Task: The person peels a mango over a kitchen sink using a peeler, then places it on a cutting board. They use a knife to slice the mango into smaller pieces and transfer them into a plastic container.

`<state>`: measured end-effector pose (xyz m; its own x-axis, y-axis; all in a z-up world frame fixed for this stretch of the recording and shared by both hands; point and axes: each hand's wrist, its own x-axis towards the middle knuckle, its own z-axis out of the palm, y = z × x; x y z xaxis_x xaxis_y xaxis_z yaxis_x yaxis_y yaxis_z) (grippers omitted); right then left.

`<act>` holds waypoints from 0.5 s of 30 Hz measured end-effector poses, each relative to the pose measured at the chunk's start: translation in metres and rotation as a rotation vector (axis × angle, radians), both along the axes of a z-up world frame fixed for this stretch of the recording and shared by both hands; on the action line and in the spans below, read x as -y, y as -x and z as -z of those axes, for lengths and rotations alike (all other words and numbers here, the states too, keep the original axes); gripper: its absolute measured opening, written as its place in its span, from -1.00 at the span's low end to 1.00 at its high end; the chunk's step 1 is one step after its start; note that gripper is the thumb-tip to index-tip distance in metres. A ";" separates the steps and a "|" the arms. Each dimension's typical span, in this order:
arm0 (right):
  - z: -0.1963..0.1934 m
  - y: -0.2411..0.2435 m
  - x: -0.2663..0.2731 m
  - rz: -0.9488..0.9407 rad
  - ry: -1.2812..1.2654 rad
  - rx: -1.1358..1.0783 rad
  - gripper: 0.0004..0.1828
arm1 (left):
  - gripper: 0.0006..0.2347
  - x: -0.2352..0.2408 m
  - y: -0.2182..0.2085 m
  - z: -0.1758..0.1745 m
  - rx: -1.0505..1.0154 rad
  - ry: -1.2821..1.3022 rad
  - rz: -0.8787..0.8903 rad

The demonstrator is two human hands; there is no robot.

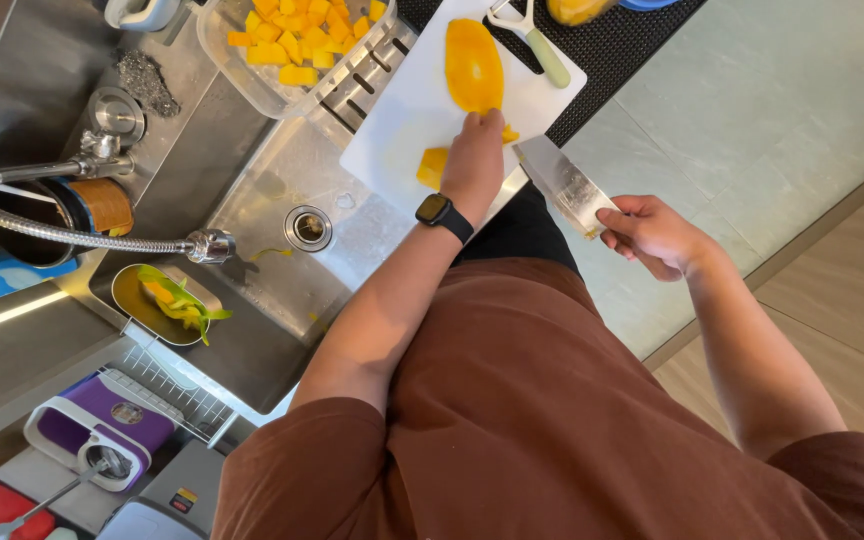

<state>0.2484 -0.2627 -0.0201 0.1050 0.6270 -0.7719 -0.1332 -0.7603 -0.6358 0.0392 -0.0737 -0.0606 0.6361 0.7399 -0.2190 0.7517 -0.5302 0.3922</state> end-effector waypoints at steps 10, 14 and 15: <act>0.035 0.009 -0.027 -0.063 -0.035 -0.144 -0.77 | -0.80 -0.004 0.001 0.022 0.165 0.286 -0.104; 0.003 0.006 -0.030 -0.077 -0.053 -0.118 -0.75 | -0.81 -0.008 -0.004 -0.003 0.192 0.308 -0.095; -0.011 0.005 -0.032 -0.076 -0.078 -0.110 -0.74 | -0.82 -0.009 -0.006 -0.013 0.227 0.288 -0.088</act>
